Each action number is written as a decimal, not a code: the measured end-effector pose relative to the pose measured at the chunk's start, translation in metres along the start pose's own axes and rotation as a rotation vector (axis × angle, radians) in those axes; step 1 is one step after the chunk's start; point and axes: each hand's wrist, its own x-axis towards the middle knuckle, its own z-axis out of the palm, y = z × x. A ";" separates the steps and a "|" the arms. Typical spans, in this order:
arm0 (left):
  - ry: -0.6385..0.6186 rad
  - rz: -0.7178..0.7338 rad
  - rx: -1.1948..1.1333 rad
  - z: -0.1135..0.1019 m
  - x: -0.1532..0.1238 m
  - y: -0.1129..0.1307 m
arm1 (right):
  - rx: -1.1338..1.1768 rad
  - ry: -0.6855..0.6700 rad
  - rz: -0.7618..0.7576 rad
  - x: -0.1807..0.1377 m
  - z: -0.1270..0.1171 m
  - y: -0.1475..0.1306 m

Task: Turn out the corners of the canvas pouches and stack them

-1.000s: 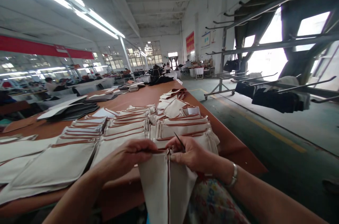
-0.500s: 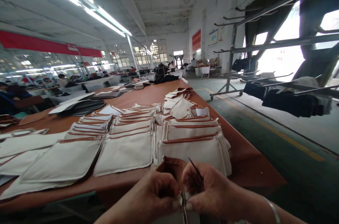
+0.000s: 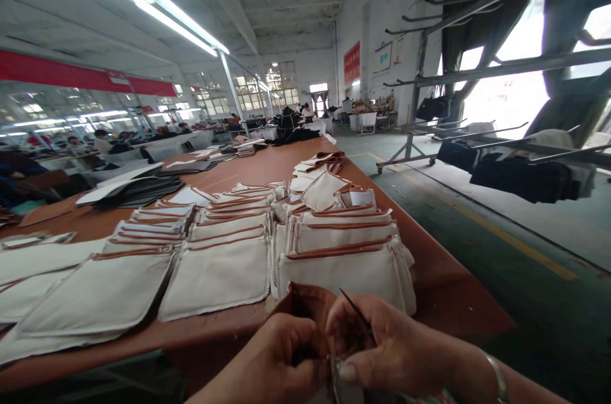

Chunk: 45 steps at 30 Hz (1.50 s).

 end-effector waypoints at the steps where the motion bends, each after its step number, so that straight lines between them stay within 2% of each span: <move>1: 0.011 0.024 0.060 0.001 0.002 0.000 | -0.041 0.013 -0.018 -0.001 -0.001 0.000; 5: 0.155 0.166 0.394 0.007 0.008 -0.011 | -0.288 0.067 -0.044 -0.003 -0.001 -0.003; 8: 0.292 0.244 0.567 0.015 0.009 -0.020 | -0.312 0.070 -0.021 -0.004 -0.001 -0.007; 13: 0.333 0.313 0.578 0.022 0.009 -0.024 | -0.246 0.148 0.034 -0.005 0.002 -0.008; 15: 0.330 0.278 0.539 0.021 0.009 -0.021 | -0.304 0.195 -0.014 -0.005 0.005 -0.005; 17: 0.270 0.198 0.431 0.019 0.008 -0.016 | -0.377 0.230 -0.081 -0.005 0.008 -0.002; 19: 0.211 0.100 0.254 0.015 0.006 -0.010 | -0.450 0.228 -0.234 -0.003 0.009 0.002; 23: 0.150 0.011 -0.109 0.009 0.004 -0.004 | -0.728 0.204 -0.896 -0.001 0.007 0.007; 25: 0.069 -0.026 -0.171 0.008 0.005 -0.005 | -0.963 0.219 -1.031 -0.004 0.005 0.006; 28: 0.022 -0.039 -0.126 0.010 0.005 -0.006 | -1.236 0.216 -1.017 -0.012 0.006 0.005; 30: 0.032 0.001 -0.070 0.013 0.001 -0.006 | -1.218 0.196 -1.009 -0.018 0.006 0.008; 32: 0.087 0.054 0.034 0.017 -0.004 -0.005 | -0.948 0.168 -0.929 -0.022 0.007 0.007; 35: 0.177 0.150 0.223 0.021 -0.012 -0.004 | -0.431 0.112 -0.584 -0.028 0.009 -0.006; 36: 0.193 0.183 0.268 0.022 -0.013 -0.003 | -0.371 0.088 -0.458 -0.029 0.009 -0.014; 38: 0.238 0.232 0.341 0.024 -0.014 -0.001 | -0.423 0.033 -0.290 -0.032 0.011 -0.030; 40: 0.303 0.267 0.406 0.027 -0.015 0.003 | -0.538 -0.007 -0.251 -0.032 0.012 -0.039; 42: 0.333 0.286 0.430 0.030 -0.015 0.009 | -0.608 0.005 -0.285 -0.029 0.013 -0.039; 45: 0.268 0.238 0.323 0.030 -0.014 0.021 | -0.586 -0.011 -0.314 -0.022 0.008 -0.029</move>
